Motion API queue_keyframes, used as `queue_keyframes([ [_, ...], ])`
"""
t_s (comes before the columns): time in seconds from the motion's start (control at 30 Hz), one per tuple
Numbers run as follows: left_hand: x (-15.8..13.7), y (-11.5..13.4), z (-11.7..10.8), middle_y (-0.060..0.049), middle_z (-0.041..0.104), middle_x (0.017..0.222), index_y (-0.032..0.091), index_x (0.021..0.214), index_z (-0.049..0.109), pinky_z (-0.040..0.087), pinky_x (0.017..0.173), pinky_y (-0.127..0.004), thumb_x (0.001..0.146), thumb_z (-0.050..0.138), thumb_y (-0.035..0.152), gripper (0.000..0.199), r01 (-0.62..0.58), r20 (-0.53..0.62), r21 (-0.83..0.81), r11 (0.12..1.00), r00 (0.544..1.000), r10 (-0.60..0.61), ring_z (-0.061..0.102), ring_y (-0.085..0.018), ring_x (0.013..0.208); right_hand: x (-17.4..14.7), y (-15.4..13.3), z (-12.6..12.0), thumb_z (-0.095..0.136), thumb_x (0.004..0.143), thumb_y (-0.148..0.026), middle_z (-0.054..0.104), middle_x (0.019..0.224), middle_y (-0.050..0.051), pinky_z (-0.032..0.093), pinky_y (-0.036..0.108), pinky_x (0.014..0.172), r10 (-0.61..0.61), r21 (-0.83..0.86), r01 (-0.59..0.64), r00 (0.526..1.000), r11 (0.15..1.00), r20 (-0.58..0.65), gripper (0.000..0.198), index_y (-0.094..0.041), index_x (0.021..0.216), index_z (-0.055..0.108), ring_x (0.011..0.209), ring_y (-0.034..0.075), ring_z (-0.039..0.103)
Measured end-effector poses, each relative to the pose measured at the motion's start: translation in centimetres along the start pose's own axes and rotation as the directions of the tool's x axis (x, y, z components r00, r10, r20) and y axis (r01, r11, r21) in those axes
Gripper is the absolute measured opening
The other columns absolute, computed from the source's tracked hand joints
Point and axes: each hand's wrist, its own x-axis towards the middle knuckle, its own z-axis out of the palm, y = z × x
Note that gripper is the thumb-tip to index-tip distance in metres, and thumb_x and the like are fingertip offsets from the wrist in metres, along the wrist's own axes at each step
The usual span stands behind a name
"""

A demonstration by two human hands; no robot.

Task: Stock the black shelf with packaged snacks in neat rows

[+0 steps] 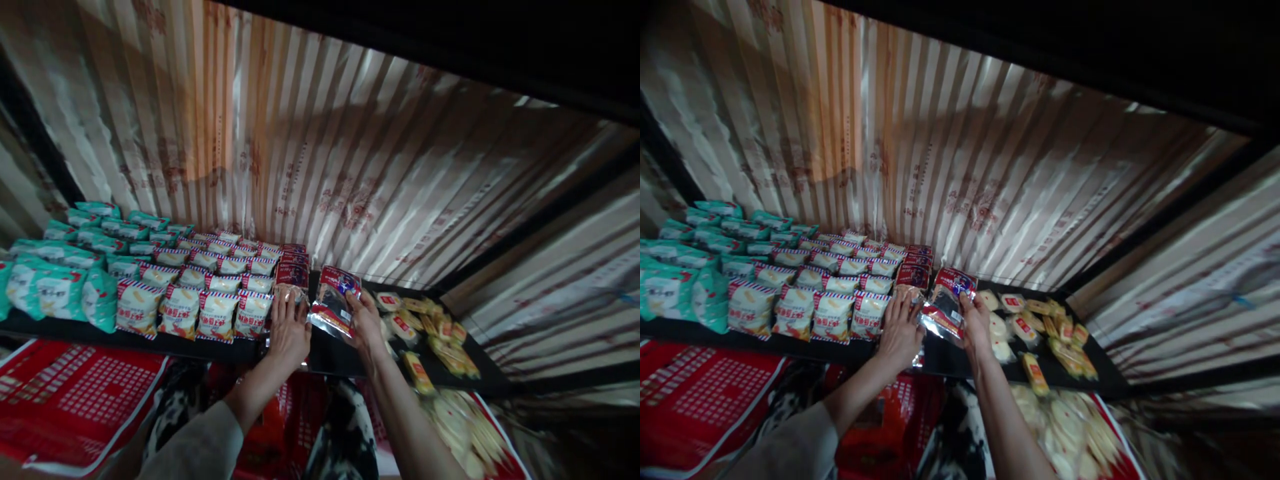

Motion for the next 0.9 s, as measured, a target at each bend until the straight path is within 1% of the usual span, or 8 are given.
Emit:
queue_keyframes([
  [0.1, 0.7, -0.4, 0.6, -0.017, 0.041, 0.139, 0.013, 0.124, 0.051, 0.018, 0.108, -0.060, 0.080, 0.051, 0.032, 0.048, 0.000, 0.023, 0.053, 0.999, 1.000, -0.001, 0.025, -0.035, 0.134, 0.5, 0.3, 0.0, 0.078, 0.051, -0.037, 0.065, 0.060, -0.005, 0.050, 0.028, 0.051, 0.008, 0.009, -0.008, 1.000, 1.000, -0.006, 0.037, -0.020, 0.076, 0.057, 0.051, 0.014, 0.060],
  [0.27, 0.0, -0.1, 0.1, -0.016, 0.049, 0.133, 0.014, 0.115, 0.058, 0.021, 0.107, -0.059, 0.081, 0.049, 0.031, 0.039, -0.010, 0.003, 0.059, 0.998, 1.000, 0.010, 0.035, -0.033, 0.129, 1.7, 0.9, 0.9, 0.076, 0.053, -0.041, 0.065, 0.062, -0.004, 0.051, 0.029, 0.051, 0.000, -0.030, 0.001, 0.999, 1.000, 0.035, 0.038, -0.021, 0.080, 0.058, 0.052, 0.015, 0.060],
  [0.37, -0.4, 0.2, -0.3, -0.017, 0.051, 0.130, 0.012, 0.112, 0.059, 0.023, 0.106, -0.060, 0.081, 0.048, 0.029, 0.037, -0.016, 0.000, 0.074, 0.997, 1.000, 0.016, 0.038, -0.033, 0.128, 3.0, 1.2, 2.1, 0.075, 0.052, -0.042, 0.065, 0.062, -0.003, 0.050, 0.029, 0.052, -0.007, -0.071, 0.010, 0.999, 0.997, 0.046, 0.038, -0.021, 0.079, 0.057, 0.054, 0.016, 0.060],
  [0.5, -0.8, 0.3, -0.5, -0.018, 0.055, 0.125, 0.010, 0.118, 0.055, 0.024, 0.106, -0.059, 0.081, 0.047, 0.028, 0.042, -0.024, 0.017, 0.097, 0.995, 1.000, 0.023, 0.040, -0.034, 0.126, 4.9, 1.6, 4.1, 0.072, 0.052, -0.043, 0.065, 0.063, -0.003, 0.048, 0.028, 0.054, -0.041, -0.149, 0.050, 0.997, 0.988, 0.066, 0.038, -0.020, 0.080, 0.058, 0.056, 0.015, 0.059],
  [0.6, -1.3, 0.3, -0.4, -0.018, 0.053, 0.128, 0.010, 0.120, 0.054, 0.024, 0.106, -0.058, 0.081, 0.047, 0.030, 0.045, -0.019, 0.025, 0.101, 0.995, 1.000, 0.017, 0.040, -0.034, 0.126, 6.1, 2.2, 5.6, 0.069, 0.056, -0.042, 0.065, 0.065, -0.002, 0.047, 0.027, 0.055, -0.080, -0.217, 0.100, 0.992, 0.971, 0.100, 0.036, -0.019, 0.081, 0.059, 0.057, 0.015, 0.058],
  [0.67, -1.7, 0.2, -0.3, -0.016, 0.051, 0.131, 0.011, 0.120, 0.054, 0.024, 0.107, -0.057, 0.082, 0.047, 0.029, 0.043, -0.020, 0.023, 0.101, 0.995, 1.000, 0.017, 0.039, -0.033, 0.126, 6.8, 2.8, 6.4, 0.066, 0.060, -0.042, 0.066, 0.066, -0.001, 0.047, 0.027, 0.056, -0.100, -0.291, 0.136, 0.986, 0.947, 0.135, 0.034, -0.018, 0.083, 0.059, 0.059, 0.015, 0.059],
  [0.77, -2.4, 0.1, -0.2, -0.014, 0.051, 0.132, 0.012, 0.120, 0.055, 0.024, 0.107, -0.056, 0.082, 0.047, 0.028, 0.042, -0.025, 0.017, 0.099, 0.995, 1.000, 0.023, 0.038, -0.032, 0.127, 7.6, 3.7, 7.3, 0.063, 0.065, -0.039, 0.067, 0.069, 0.000, 0.048, 0.028, 0.060, -0.121, -0.422, 0.198, 0.972, 0.885, 0.201, 0.032, -0.017, 0.087, 0.060, 0.065, 0.016, 0.060],
  [0.9, -2.8, 0.0, -0.1, -0.014, 0.050, 0.132, 0.013, 0.119, 0.055, 0.028, 0.105, -0.056, 0.081, 0.048, 0.027, 0.041, -0.029, -0.002, 0.100, 0.995, 1.000, 0.029, 0.039, -0.032, 0.127, 8.2, 4.3, 8.3, 0.059, 0.070, -0.032, 0.068, 0.074, 0.001, 0.048, 0.030, 0.068, -0.149, -0.602, 0.277, 0.956, 0.749, 0.254, 0.030, -0.018, 0.096, 0.061, 0.070, 0.017, 0.062],
])
